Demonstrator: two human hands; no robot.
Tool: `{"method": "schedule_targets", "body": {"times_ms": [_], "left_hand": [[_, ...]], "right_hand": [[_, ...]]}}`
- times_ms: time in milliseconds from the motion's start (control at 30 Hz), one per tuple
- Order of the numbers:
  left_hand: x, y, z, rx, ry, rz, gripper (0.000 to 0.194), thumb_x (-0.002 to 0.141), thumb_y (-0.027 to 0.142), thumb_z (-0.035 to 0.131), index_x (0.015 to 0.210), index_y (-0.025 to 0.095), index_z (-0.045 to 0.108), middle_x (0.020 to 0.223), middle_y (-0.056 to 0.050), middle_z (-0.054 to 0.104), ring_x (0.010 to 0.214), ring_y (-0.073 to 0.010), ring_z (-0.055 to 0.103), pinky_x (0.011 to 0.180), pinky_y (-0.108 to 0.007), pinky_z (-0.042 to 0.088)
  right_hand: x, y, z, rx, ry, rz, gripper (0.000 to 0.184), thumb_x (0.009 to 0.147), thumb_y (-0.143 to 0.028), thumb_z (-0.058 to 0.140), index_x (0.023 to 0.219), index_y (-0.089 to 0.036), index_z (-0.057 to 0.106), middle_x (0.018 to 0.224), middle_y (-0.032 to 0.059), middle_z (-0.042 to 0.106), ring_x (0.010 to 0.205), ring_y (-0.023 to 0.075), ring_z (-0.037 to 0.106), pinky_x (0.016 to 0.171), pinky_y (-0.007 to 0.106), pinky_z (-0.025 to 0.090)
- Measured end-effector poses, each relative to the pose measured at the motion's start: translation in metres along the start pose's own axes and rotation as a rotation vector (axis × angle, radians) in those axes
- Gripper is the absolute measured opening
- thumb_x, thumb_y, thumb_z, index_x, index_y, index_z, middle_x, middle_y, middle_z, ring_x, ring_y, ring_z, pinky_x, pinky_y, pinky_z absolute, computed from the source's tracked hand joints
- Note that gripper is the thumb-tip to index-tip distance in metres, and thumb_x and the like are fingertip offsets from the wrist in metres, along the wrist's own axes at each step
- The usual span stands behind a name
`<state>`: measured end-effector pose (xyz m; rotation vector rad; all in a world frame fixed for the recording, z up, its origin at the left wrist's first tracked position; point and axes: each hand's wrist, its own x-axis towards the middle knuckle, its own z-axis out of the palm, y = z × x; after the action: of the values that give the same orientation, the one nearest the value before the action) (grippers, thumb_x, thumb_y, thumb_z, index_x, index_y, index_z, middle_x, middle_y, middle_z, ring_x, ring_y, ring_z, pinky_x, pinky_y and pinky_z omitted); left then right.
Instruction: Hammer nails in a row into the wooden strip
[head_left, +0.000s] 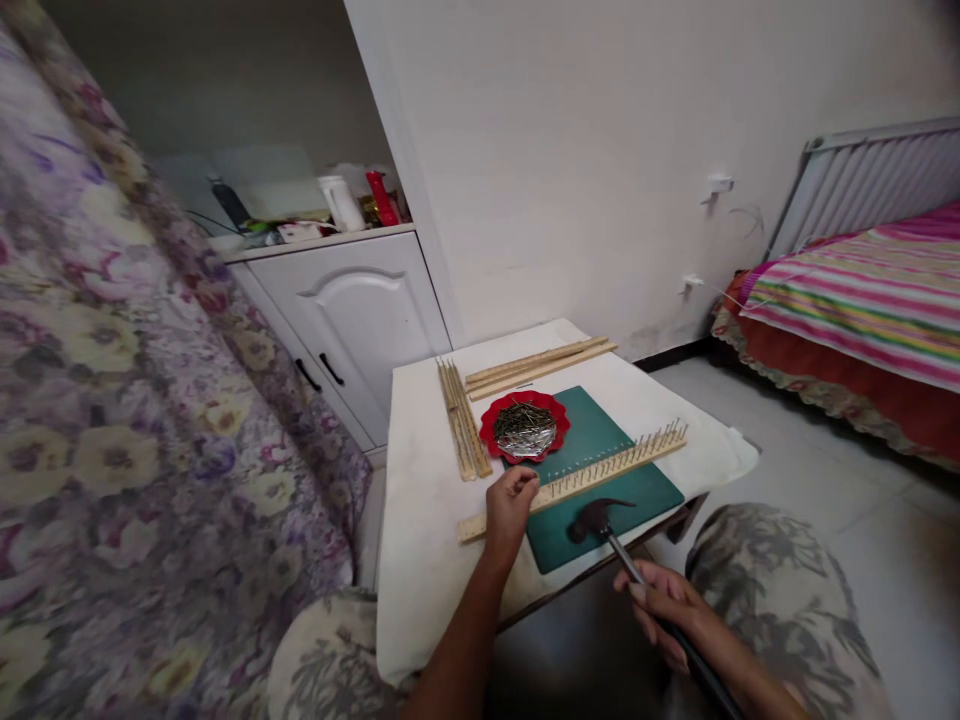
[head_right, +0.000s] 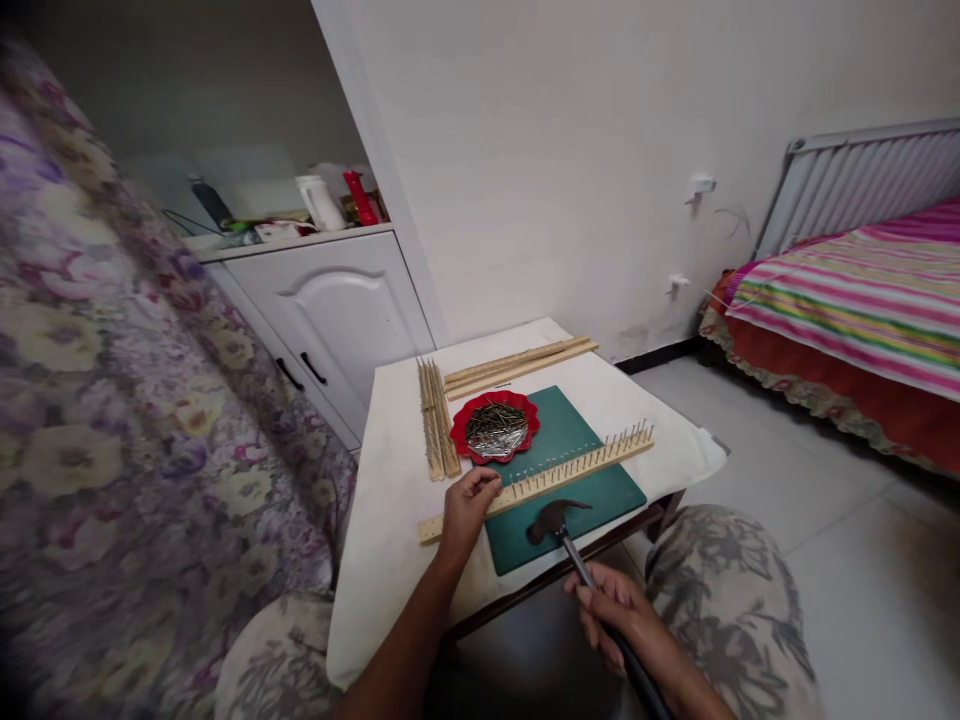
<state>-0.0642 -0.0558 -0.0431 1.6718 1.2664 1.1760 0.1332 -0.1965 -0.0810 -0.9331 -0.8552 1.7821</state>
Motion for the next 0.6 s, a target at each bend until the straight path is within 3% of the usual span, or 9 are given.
{"method": "schedule_targets", "body": {"times_ms": [333, 600], "left_hand": [[-0.0016, -0.0030, 0.0021, 0.186, -0.029, 0.055, 0.014, 0.077, 0.026, 0.052, 0.077, 0.018, 0.064, 0.070, 0.001, 0.062, 0.066, -0.0115, 0.056, 0.063, -0.020, 0.041], [-0.0045, -0.0028, 0.0034, 0.243, -0.026, 0.110, 0.013, 0.078, 0.024, 0.051, 0.076, 0.019, 0.063, 0.073, 0.001, 0.061, 0.069, -0.0119, 0.056, 0.065, -0.021, 0.040]], "right_hand": [[0.0040, 0.0065, -0.0092, -0.019, -0.040, 0.047, 0.035, 0.075, -0.049, 0.061, 0.089, -0.017, 0.054, 0.042, -0.0067, 0.057, 0.019, 0.0002, 0.028, 0.022, 0.011, 0.027], [-0.0007, 0.0023, -0.0040, -0.045, 0.023, 0.041, 0.033, 0.076, -0.048, 0.060, 0.087, -0.018, 0.054, 0.042, -0.0082, 0.054, 0.020, -0.0004, 0.025, 0.023, 0.011, 0.027]]}}
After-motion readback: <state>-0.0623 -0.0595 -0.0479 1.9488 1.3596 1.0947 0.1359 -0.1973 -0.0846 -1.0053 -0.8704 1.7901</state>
